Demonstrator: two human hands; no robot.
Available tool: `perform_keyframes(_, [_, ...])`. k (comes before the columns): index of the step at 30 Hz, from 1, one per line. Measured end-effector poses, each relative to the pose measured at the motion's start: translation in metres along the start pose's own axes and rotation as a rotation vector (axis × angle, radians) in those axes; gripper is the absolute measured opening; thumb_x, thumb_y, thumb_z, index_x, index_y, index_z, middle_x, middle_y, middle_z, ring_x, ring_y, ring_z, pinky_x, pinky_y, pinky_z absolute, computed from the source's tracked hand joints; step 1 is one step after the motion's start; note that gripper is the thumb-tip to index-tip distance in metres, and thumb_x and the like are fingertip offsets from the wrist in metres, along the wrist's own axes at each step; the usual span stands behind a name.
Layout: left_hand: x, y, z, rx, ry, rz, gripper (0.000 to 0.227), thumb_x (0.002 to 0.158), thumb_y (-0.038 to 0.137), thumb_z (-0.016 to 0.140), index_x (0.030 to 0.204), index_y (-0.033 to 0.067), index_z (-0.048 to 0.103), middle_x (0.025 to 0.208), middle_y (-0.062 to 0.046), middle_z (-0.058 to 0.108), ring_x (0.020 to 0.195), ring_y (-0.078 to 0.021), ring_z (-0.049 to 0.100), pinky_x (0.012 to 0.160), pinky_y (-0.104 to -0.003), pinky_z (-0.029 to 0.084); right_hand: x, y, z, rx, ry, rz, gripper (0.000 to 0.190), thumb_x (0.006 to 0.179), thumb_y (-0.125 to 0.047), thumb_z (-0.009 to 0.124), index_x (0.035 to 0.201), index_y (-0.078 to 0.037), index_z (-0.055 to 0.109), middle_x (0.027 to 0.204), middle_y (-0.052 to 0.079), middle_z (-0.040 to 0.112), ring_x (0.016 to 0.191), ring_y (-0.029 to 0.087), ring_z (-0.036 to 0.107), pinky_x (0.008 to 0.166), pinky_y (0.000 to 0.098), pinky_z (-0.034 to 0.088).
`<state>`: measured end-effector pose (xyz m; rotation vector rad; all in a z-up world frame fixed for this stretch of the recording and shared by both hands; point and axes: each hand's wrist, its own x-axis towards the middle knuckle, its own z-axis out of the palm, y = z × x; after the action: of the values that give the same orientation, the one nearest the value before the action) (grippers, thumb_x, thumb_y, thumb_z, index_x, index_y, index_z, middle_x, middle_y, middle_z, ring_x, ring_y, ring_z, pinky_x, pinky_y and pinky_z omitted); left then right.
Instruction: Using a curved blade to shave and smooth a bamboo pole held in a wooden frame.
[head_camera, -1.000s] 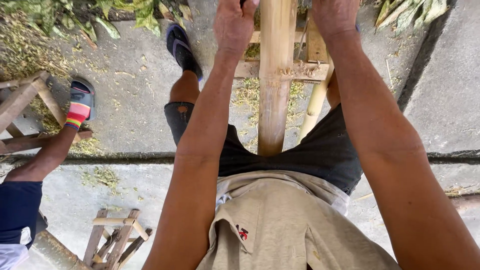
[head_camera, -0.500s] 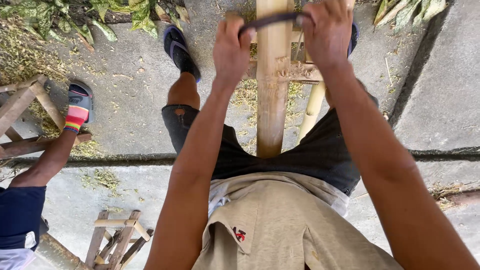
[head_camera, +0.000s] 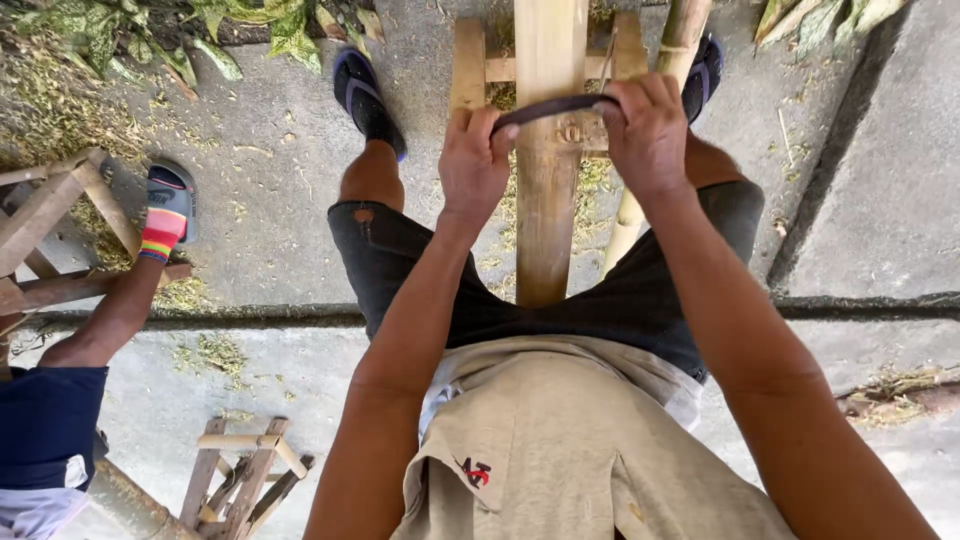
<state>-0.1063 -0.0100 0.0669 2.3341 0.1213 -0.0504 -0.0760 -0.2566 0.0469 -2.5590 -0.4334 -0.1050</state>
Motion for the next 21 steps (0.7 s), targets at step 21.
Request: perform_keyframes(21, [-0.014, -0.017, 0.003, -0.099, -0.036, -0.052, 0.022, 0.095, 0.023, 0.075, 0.109, 0.0106, 0.063, 0.102, -0.013, 0.059, 0.09, -0.0326, 0.063, 0.076, -0.045, 0.054, 0.0, -0.023, -0.017, 0.096, -0.06, 0.095, 0.012, 0.101, -0.011, 0.079, 0.106, -0.004, 0.07, 0.103, 0.013, 0.065, 0.096, 0.032, 0.06, 0.083, 0.0438, 0.053])
